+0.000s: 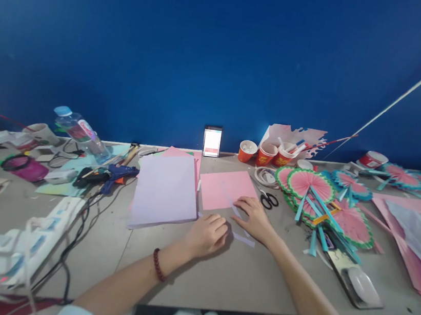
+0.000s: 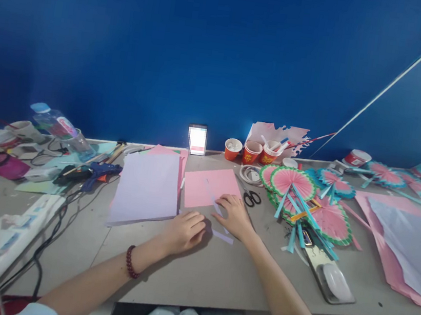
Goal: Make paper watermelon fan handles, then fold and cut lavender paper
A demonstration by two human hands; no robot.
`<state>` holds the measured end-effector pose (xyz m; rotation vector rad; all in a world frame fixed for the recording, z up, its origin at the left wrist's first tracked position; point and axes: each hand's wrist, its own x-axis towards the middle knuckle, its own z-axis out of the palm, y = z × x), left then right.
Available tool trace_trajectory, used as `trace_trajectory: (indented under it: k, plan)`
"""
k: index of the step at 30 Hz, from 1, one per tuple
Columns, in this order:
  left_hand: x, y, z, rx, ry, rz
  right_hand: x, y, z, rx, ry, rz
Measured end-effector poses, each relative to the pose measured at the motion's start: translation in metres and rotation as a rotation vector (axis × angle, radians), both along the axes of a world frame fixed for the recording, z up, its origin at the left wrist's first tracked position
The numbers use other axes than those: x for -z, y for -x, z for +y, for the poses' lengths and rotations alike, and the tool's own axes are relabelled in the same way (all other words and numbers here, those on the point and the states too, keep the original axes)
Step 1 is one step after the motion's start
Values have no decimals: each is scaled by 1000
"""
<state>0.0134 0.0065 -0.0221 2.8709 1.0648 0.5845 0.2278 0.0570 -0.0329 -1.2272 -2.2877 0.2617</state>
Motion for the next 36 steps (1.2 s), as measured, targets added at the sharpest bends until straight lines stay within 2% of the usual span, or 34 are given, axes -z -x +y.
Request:
trace_trajectory:
  k: [3,6,16,30,34,36]
  plan:
    - [4,-1,3,-138,8,-53,3,-2,3,-14,13,32]
    - [6,0,4,-200,70,-40,8,-5,7,-20,2,66]
    - [5,1,5,-208,122,-2,11,-1,3,-32,-47,-17]
    - [7,1,7,-276,104,0,-12,1,-10,-150,46,-183]
    - [7,0,6,-322,117,32,-8,0,-7,-126,62,-201]
    - [7,0,5,-328,106,32,-4,-4,-5,-50,47,-219]
